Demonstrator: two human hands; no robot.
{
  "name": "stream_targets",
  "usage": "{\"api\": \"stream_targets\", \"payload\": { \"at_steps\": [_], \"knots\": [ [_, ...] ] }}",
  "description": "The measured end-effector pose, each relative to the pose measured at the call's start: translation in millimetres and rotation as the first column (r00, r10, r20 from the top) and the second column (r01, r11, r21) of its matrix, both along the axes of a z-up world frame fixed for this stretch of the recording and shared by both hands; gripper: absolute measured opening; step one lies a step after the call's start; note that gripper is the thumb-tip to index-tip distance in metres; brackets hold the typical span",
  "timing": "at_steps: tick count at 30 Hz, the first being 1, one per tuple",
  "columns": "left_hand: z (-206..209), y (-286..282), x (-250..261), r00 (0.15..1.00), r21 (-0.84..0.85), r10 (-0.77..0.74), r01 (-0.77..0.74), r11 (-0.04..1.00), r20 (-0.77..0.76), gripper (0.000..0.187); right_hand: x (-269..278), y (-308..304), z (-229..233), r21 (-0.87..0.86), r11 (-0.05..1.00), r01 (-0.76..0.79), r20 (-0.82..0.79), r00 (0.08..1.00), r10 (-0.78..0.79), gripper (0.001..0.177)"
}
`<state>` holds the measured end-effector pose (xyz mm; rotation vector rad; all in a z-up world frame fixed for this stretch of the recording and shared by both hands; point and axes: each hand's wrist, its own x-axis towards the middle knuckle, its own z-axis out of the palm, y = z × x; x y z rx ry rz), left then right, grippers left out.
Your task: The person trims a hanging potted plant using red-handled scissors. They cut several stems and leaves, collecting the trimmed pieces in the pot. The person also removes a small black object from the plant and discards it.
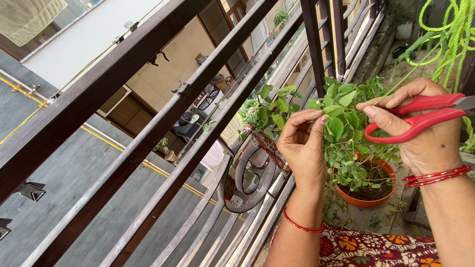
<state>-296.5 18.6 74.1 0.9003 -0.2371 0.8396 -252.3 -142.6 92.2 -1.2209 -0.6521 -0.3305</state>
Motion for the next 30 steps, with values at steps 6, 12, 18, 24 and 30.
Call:
{"api": "stream_targets", "payload": {
  "at_steps": [6, 12, 18, 24, 30],
  "knots": [
    [-1, -1, 0, 0.998, -0.169, -0.039, 0.028, 0.985, -0.059, 0.012, 1, -4, 2, -0.02, 0.999, 0.028, 0.02, 0.999, -0.028, 0.024],
    [16, -15, -12, 0.989, 0.031, -0.019, 0.024, 0.999, -0.147, 0.041, 3, -7, 1, 0.008, 0.998, -0.058, 0.002, 0.998, 0.058, 0.021],
    [18, -42, -38, 0.925, 0.496, 0.338, -0.214, 0.842, -0.175, 0.04, 5, -7, 2, 0.074, 0.995, -0.07, -0.043, 0.996, 0.074, 0.022],
    [13, -39, -39, 0.901, 0.65, 0.429, -0.365, 0.667, 0.065, 0.014, 5, -10, 4, 0.073, 0.996, -0.049, -0.095, 0.994, 0.056, 0.023],
    [18, -36, -20, 0.925, 0.165, 0.053, 0.01, 0.986, -0.375, 0.022, 4, -12, 3, 0.062, 0.992, -0.107, -0.102, 0.988, 0.113, 0.02]
  ]
}}
